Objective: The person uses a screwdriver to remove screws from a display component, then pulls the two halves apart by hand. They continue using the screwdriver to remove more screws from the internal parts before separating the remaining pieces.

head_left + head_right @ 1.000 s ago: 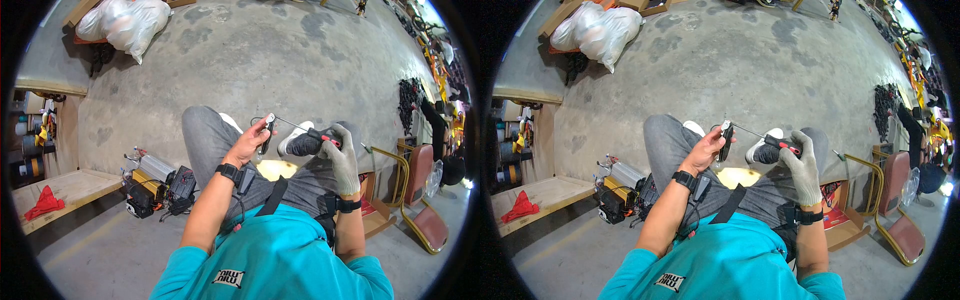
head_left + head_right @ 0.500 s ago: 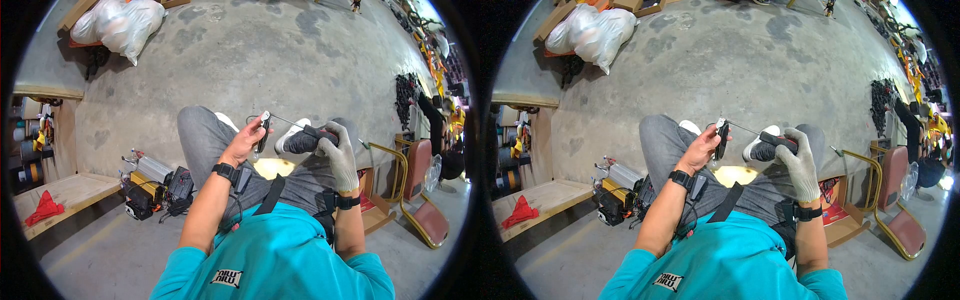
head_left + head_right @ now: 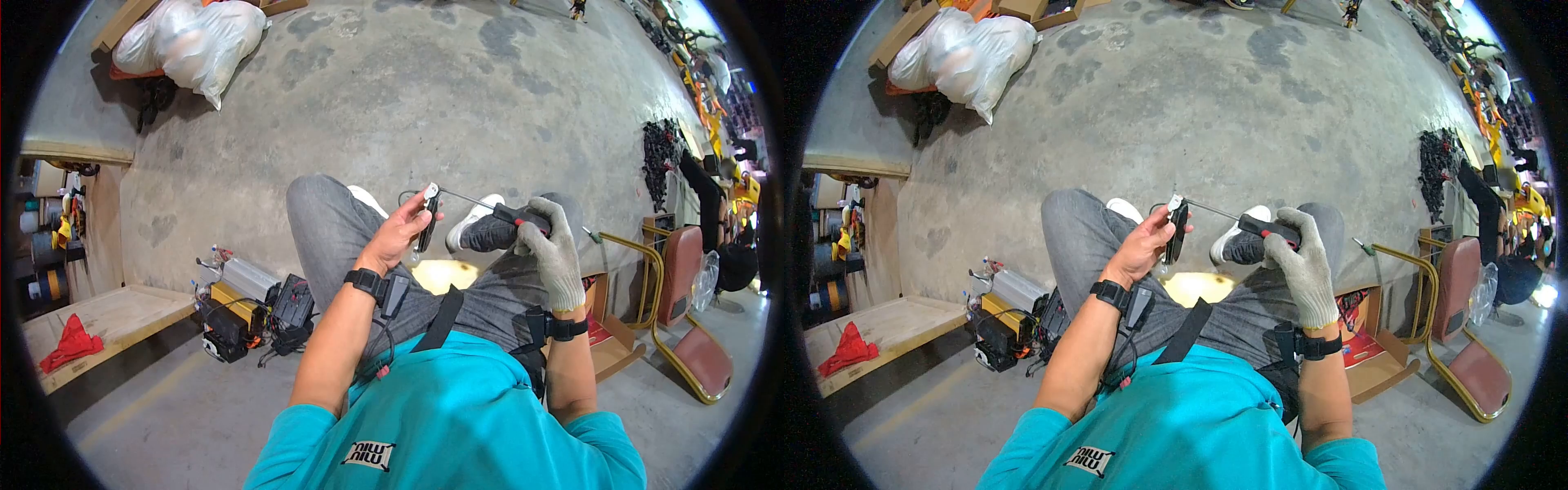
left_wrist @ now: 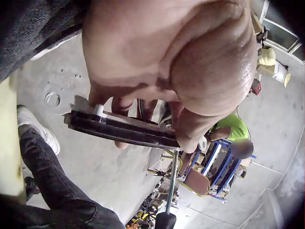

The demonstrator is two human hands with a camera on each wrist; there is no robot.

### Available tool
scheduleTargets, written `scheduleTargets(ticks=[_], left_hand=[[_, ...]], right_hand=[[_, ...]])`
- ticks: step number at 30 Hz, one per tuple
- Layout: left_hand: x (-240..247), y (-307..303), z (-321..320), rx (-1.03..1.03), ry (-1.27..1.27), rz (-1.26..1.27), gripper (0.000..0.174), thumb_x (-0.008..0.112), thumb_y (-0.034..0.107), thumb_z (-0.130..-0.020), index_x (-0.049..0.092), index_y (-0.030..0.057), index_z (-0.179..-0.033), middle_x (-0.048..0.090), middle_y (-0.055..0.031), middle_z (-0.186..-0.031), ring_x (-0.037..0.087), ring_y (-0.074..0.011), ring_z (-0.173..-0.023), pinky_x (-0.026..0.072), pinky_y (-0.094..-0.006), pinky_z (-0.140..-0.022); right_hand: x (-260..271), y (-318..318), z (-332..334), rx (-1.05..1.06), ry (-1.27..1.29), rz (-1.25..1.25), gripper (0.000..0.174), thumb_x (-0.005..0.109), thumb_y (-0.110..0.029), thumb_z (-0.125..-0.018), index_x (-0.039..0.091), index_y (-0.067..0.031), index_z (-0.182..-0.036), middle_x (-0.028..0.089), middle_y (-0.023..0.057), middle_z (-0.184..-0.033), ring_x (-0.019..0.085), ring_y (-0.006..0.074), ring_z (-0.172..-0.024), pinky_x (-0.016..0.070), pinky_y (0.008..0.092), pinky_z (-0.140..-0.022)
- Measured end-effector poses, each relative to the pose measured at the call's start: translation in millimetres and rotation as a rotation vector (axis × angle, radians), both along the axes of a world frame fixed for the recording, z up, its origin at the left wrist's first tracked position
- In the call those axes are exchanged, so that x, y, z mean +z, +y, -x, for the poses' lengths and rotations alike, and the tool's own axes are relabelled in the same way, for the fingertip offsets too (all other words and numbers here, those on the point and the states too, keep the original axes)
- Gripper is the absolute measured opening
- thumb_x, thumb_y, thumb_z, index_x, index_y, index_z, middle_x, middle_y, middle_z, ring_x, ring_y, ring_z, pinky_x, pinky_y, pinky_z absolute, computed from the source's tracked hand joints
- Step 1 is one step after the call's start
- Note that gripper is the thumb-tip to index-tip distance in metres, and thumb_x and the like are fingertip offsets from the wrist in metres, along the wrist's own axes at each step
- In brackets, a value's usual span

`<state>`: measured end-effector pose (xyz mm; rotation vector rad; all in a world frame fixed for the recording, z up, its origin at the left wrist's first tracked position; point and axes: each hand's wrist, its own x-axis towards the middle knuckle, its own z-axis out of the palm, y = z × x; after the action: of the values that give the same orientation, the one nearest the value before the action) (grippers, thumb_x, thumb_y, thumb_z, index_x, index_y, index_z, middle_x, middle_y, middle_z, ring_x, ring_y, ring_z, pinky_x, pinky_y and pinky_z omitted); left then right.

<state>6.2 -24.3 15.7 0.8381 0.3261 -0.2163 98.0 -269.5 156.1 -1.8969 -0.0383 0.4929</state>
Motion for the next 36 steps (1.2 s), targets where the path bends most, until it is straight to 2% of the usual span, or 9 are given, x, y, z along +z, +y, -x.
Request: scheduleTargets(ticks=[12,16,19,22,24,25,27,31,36], left_hand=[[-3,-1,1,-0.001,0.059,-0.016,0.05,0.057,0.027,-0.102,0.042,0.0088,-0.146,0.057,-0.0059,-0.133,0.058,-0.0186,-0.117,0.0499,-0.0304,-0.092],[-14,3,2,0.13,0.169,-0.074,0.047,0.046,0.035,-0.105,0.045,0.0042,-0.141,0.061,-0.0112,-0.127,0.064,-0.0224,-0.108,0.0553,-0.0353,-0.084],[0,4,0,0.232,0.262,-0.092,0.055,0.036,0.045,-0.106,0.046,0.0012,-0.138,0.062,-0.0154,-0.126,0.066,-0.0262,-0.106,0.0573,-0.0387,-0.081],[3,5,-2,0.295,0.312,0.002,0.044,0.044,0.032,-0.105,0.045,0.0012,-0.136,0.062,-0.0167,-0.125,0.066,-0.0277,-0.106,0.0579,-0.0386,-0.082],[2,1,0,0.219,0.316,-0.152,0.039,0.049,0.01,-0.099,0.044,0.0003,-0.136,0.061,-0.0181,-0.124,0.066,-0.0289,-0.106,0.0585,-0.0387,-0.083],[0,0,0,0.223,0.306,-0.149,0.039,0.049,0.01,-0.099,0.044,0.0003,-0.136,0.061,-0.0181,-0.124,0.066,-0.0289,-0.106,0.0585,-0.0387,-0.083],[-4,1,1,0.188,0.313,-0.108,0.047,0.049,-0.005,-0.089,0.042,-0.0006,-0.135,0.061,-0.0188,-0.123,0.066,-0.03,-0.107,0.0589,-0.0386,-0.085],[-4,-2,1,0.171,0.324,-0.112,0.042,0.048,-0.009,-0.09,0.044,-0.0016,-0.132,0.062,-0.0172,-0.12,0.067,-0.0276,-0.105,0.0584,-0.0373,-0.085],[-5,-4,5,0.113,0.393,-0.155,0.047,0.046,-0.008,-0.092,0.041,-0.0006,-0.138,0.06,-0.0201,-0.126,0.066,-0.0292,-0.108,0.0575,-0.0387,-0.089]], right_hand=[[10,6,-11,0.079,0.061,0.056,0.035,0.067,-0.015,-0.087,0.063,0.0047,-0.116,0.063,0.0047,-0.084,0.059,0.0087,-0.068,0.0484,0.0235,-0.063],[17,13,-29,0.07,0.047,0.069,0.035,0.068,-0.017,-0.087,0.065,0.0054,-0.113,0.063,0.0036,-0.083,0.058,0.008,-0.07,0.048,0.0238,-0.064],[13,19,-44,0.082,0.028,0.022,0.035,0.069,-0.018,-0.087,0.065,0.0056,-0.113,0.062,0.0029,-0.082,0.058,0.0078,-0.07,0.0476,0.0239,-0.063],[18,34,-59,0.1,0.032,0.008,0.037,0.069,-0.019,-0.087,0.064,0.0063,-0.114,0.063,0.0042,-0.081,0.059,0.0093,-0.07,0.0488,0.0247,-0.063],[21,47,-75,0.12,0.026,-0.012,0.039,0.069,-0.02,-0.087,0.063,0.0073,-0.115,0.065,0.0078,-0.084,0.062,0.0122,-0.071,0.052,0.0261,-0.065],[18,51,-84,0.124,0.016,-0.01,0.039,0.069,-0.02,-0.087,0.063,0.0073,-0.115,0.065,0.0078,-0.084,0.062,0.0122,-0.071,0.052,0.0261,-0.065],[-1,61,-101,0.064,0.098,-0.09,0.039,0.07,-0.02,-0.088,0.063,0.0073,-0.115,0.066,0.01,-0.089,0.064,0.0142,-0.073,0.0549,0.0277,-0.068],[-57,73,-136,-0.021,0.217,-0.17,0.042,0.071,-0.02,-0.087,0.059,0.0094,-0.116,0.065,0.0121,-0.089,0.066,0.017,-0.074,0.0566,0.0291,-0.064],[-111,83,-156,-0.005,0.293,-0.013,0.043,0.071,-0.019,-0.084,0.059,0.0076,-0.116,0.064,0.0104,-0.087,0.063,0.0143,-0.067,0.054,0.0277,-0.058]])
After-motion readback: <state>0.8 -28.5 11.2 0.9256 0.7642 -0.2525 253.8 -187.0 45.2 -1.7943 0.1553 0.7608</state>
